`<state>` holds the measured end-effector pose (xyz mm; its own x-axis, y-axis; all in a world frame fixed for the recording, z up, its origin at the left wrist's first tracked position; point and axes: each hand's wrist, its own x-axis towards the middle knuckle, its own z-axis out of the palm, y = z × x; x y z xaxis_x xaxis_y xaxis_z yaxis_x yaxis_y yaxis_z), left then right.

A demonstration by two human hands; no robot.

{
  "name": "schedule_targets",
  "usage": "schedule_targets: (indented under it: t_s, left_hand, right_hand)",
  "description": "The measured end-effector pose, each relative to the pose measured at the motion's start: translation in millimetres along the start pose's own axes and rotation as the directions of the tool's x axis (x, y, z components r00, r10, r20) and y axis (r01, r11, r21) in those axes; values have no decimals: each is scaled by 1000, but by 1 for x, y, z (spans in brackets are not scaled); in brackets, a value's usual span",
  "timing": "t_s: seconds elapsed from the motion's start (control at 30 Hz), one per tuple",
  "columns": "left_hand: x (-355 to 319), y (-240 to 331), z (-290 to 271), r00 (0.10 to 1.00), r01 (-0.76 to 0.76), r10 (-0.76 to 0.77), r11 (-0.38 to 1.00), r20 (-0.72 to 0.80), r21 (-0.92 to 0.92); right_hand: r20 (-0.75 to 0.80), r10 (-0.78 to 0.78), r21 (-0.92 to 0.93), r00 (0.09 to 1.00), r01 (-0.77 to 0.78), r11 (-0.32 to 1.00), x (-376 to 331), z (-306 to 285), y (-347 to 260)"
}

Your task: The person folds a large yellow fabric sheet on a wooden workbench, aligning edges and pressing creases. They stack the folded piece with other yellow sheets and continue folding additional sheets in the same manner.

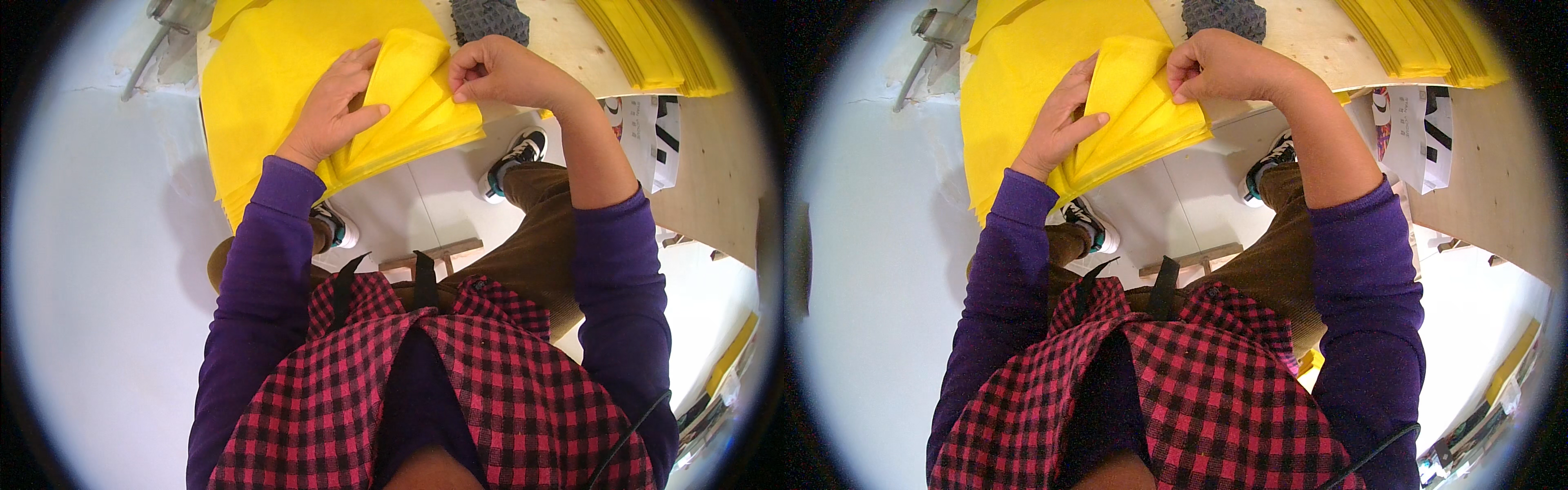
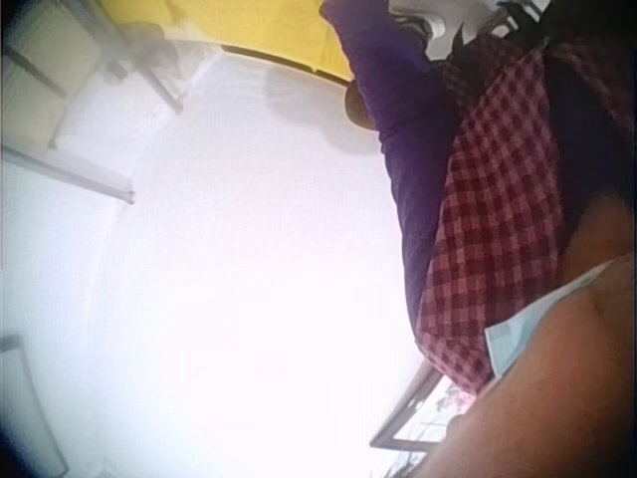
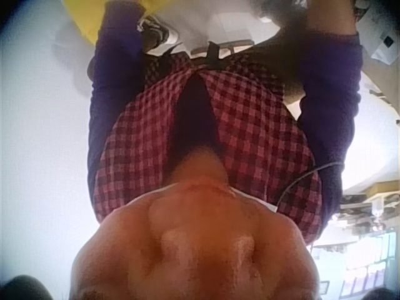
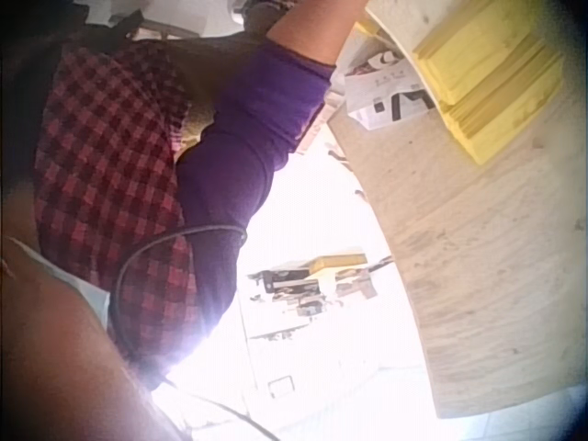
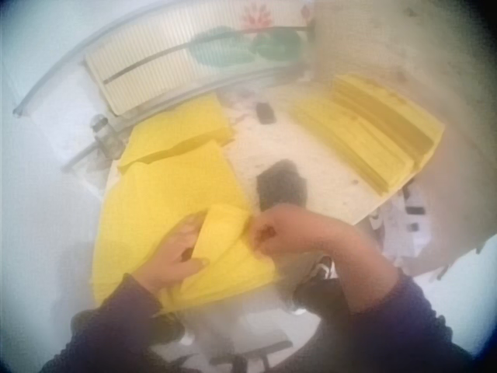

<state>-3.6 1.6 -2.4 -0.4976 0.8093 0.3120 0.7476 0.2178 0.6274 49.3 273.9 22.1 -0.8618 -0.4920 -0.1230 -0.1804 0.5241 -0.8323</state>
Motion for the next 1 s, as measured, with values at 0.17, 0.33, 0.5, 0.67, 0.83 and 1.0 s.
schedule_targets:
  t_s: [0.17, 0.33, 0.5, 0.67, 0.83, 1.0]
  left_hand:
    - [0, 3, 0, 1000, 15, -15, 1000, -7, 11]
    - [1, 5, -1, 1000, 12, -12, 1000, 11, 20]
    - [1, 4, 1, 999, 31, -31, 1000, -9, -1]
    - [0, 4, 1, 1000, 14, -14, 1000, -18, 16]
    - [0, 6, -1, 1000, 11, -11, 1000, -13, 12]
    - [0, 7, -3, 1000, -7, 7, 1000, 5, 26]
  right_hand:
    - [-80, -63, -73, 995, 57, 996, 2, -2, -6]
    - [-79, -52, -86, 996, 45, 995, 2, -6, -11]
    - [-108, -85, -68, 991, 78, 995, 1, -5, -11]
    - [-122, -99, -111, 988, 86, 990, 6, -5, -12]
    - [-140, -116, -142, 983, 95, 985, 15, -6, -10]
    - [-230, -88, -110, 969, 63, 992, 24, 2, -14]
